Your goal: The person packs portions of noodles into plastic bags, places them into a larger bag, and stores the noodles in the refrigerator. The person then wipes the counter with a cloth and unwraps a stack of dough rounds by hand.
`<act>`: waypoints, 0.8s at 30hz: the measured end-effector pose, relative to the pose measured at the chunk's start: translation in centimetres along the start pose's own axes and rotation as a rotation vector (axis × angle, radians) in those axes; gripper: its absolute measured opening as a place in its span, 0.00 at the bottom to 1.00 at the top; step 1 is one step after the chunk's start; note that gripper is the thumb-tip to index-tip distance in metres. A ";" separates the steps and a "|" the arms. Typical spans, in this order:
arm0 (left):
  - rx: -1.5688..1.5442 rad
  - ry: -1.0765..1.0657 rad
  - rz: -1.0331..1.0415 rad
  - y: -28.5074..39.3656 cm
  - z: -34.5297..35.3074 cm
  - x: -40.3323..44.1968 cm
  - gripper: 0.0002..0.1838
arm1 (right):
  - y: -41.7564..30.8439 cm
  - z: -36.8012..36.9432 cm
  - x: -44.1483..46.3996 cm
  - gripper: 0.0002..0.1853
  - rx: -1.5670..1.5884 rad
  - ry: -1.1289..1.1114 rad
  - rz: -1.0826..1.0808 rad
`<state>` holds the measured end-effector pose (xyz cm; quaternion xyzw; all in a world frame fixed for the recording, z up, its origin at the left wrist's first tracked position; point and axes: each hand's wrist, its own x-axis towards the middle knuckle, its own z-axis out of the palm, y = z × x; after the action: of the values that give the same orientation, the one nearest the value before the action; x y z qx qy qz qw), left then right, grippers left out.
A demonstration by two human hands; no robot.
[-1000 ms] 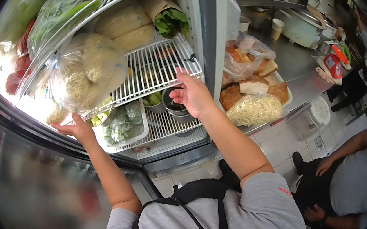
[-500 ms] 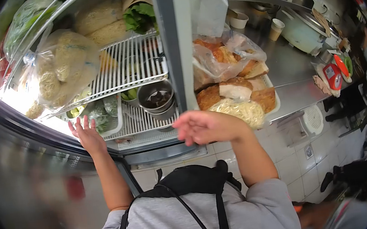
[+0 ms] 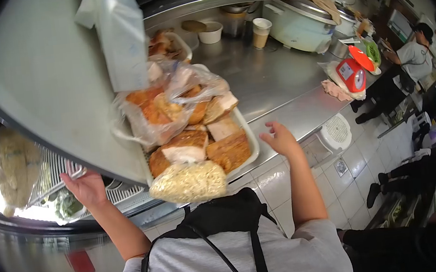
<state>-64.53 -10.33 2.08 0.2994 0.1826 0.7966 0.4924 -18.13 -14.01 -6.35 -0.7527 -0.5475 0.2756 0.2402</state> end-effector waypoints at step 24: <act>0.436 0.527 0.223 -0.2 1.8 -1.4 0.29 | 22.9 -16.5 11.9 0.26 -0.479 0.443 0.087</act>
<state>-62.74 -11.47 2.91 0.1999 0.4353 0.8375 0.2631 11.90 -10.10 -11.24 -0.8521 -0.4987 -0.0214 0.1574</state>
